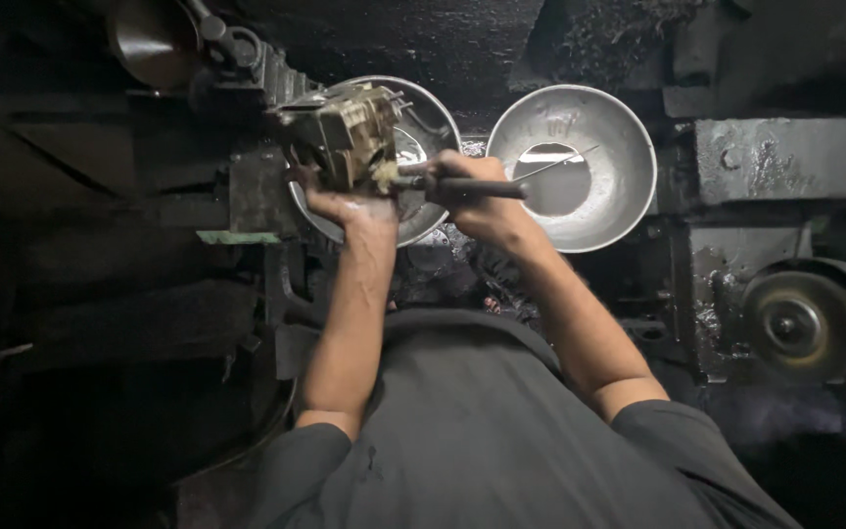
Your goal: The person holds an aluminum engine cylinder head against a spinning bench grinder, rotating it to grind its surfaces, then dips it in a water basin and scrubs it with a brush, repeating grinding and rinsing while turning the part to work different sides.
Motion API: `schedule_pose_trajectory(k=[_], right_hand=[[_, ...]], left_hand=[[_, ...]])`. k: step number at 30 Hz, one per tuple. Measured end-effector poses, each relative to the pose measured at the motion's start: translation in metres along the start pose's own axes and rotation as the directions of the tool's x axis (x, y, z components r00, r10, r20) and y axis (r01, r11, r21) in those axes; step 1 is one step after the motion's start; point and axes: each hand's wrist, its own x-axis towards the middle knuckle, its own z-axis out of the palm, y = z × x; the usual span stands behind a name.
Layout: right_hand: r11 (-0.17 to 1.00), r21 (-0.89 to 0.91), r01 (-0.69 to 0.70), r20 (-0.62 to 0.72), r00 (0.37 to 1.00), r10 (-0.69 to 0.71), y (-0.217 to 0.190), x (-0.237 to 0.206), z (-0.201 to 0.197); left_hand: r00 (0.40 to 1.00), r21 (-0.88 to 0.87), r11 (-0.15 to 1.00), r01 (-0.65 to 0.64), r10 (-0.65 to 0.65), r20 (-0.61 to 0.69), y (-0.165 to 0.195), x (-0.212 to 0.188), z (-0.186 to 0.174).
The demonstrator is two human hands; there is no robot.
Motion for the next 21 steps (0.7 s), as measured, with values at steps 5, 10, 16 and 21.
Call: schedule_pose_trajectory(k=[5, 10, 16, 21], right_hand=[[0.932, 0.147, 0.331, -0.381, 0.889, -0.256, -0.008, 0.003, -0.001], [0.998, 0.057, 0.028, -0.167, 0.986, -0.018, -0.039, 0.002, 0.031], [0.879, 0.467, -0.095, -0.298, 0.919, 0.257, -0.044, 0.011, 0.018], [0.989, 0.123, -0.087, -0.252, 0.961, 0.116, -0.049, 0.025, 0.023]], left_hand=[[0.964, -0.086, 0.996, 0.001, -0.024, -0.265, -0.006, 0.004, -0.009], [0.993, -0.161, 0.981, 0.111, -0.114, -0.01, -0.016, 0.011, -0.017], [0.995, -0.142, 0.99, 0.001, -0.015, -0.098, -0.013, 0.019, -0.021], [0.976, -0.133, 0.991, 0.021, 0.009, 0.219, -0.02, 0.016, -0.045]])
